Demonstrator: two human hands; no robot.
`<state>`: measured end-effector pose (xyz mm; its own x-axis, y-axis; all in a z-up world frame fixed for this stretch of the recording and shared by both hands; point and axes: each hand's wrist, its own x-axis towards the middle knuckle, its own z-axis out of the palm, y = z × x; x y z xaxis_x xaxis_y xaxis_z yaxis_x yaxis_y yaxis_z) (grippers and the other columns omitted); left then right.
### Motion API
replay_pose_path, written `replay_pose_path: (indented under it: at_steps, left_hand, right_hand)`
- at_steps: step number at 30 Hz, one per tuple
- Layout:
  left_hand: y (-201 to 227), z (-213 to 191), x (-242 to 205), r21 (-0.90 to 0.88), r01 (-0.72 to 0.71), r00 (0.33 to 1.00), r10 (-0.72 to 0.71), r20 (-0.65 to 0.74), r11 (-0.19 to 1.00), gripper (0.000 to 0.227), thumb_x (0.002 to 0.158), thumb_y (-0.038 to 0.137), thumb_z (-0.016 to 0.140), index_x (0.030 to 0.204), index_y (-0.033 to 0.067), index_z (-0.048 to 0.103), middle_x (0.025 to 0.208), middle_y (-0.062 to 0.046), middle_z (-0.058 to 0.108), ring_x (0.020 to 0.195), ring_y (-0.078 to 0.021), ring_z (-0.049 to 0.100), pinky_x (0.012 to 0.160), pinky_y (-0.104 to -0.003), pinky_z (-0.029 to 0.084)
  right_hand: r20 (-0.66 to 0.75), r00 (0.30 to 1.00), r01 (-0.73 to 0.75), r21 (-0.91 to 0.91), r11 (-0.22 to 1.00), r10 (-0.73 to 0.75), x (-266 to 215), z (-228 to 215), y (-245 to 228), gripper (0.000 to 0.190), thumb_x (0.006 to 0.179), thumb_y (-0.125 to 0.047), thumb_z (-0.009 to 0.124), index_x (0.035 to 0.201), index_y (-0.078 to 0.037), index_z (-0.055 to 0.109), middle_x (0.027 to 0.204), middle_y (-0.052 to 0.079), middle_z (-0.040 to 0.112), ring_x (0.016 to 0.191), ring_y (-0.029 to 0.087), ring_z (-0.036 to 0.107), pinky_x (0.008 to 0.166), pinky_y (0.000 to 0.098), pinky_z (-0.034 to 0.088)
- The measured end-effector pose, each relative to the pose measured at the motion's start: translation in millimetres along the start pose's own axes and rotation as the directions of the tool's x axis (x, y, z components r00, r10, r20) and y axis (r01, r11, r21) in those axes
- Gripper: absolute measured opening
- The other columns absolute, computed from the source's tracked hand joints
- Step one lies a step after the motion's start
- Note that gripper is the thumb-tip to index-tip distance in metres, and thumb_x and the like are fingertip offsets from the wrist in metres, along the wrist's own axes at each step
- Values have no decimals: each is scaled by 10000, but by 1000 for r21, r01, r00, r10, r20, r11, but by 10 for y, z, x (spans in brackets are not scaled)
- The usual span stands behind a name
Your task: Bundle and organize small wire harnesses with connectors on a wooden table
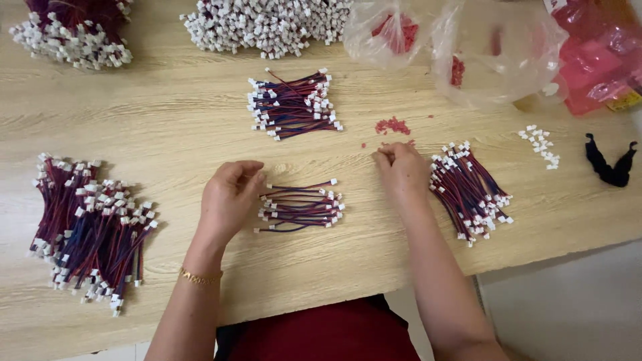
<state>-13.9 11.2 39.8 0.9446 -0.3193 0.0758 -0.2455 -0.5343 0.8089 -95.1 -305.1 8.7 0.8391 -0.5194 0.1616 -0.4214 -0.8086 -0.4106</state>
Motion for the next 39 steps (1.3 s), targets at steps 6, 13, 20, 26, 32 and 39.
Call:
replay_pose_path:
  at_steps: [6, 13, 20, 26, 32, 39]
  left_hand:
    - [-117, 276, 448, 184, -99, 992, 113, -64, 978, 200, 833, 218, 700, 1018, 145, 719, 886, -106, 655, 847, -354, 668, 740, -465, 543]
    - [-187, 534, 701, 434, -102, 981, 162, -105, 895, 224, 751, 314, 765, 963, 260, 718, 845, -27, 617, 803, -282, 672, 710, -399, 561]
    - [-207, 540, 727, 376, -99, 974, 166, -151, 922, 287, 737, 263, 795, 987, 247, 654, 834, -37, 592, 800, -301, 674, 695, -426, 569]
    - [-216, 553, 699, 419, -150, 966, 224, -132, 895, 163, 776, 285, 762, 921, 281, 688, 847, -13, 589, 807, -268, 671, 687, -390, 570]
    - [-170, 539, 713, 372, -127, 970, 194, -146, 919, 142, 790, 287, 748, 912, 278, 677, 828, -10, 580, 781, -268, 669, 666, -397, 566]
    - [-92, 559, 761, 417, -10, 985, 81, -153, 909, 174, 808, 380, 726, 953, 296, 679, 860, 1, 582, 786, -258, 684, 683, -397, 574]
  right_hand:
    - [-103, 987, 122, 6, 993, -121, 27, 112, 62, 155, 894, -231, 665, 919, -87, 716, 816, 153, 681, 820, 347, 682, 735, 438, 539]
    - [37, 996, -93, 423, 902, 85, -187, 13, 130, 86, 823, -85, 680, 899, -47, 667, 748, 153, 667, 688, 255, 659, 602, 357, 514]
    - [220, 973, -220, 794, 566, 69, -359, -37, -214, 146, 894, -9, 629, 1040, -18, 633, 782, 72, 620, 670, 120, 625, 579, 211, 539]
    - [277, 961, -238, 845, 479, -10, -488, -101, -427, 137, 961, -41, 566, 1069, -12, 645, 715, 76, 615, 638, 114, 617, 587, 212, 541]
    - [308, 951, -276, 863, 424, -7, -517, -46, -451, 198, 851, 35, 662, 1048, 16, 656, 762, 108, 656, 641, 143, 648, 581, 239, 563]
    - [352, 936, -321, 878, 355, -24, -534, -13, -499, 174, 854, 37, 649, 1027, 17, 641, 755, 132, 668, 641, 161, 675, 583, 245, 580]
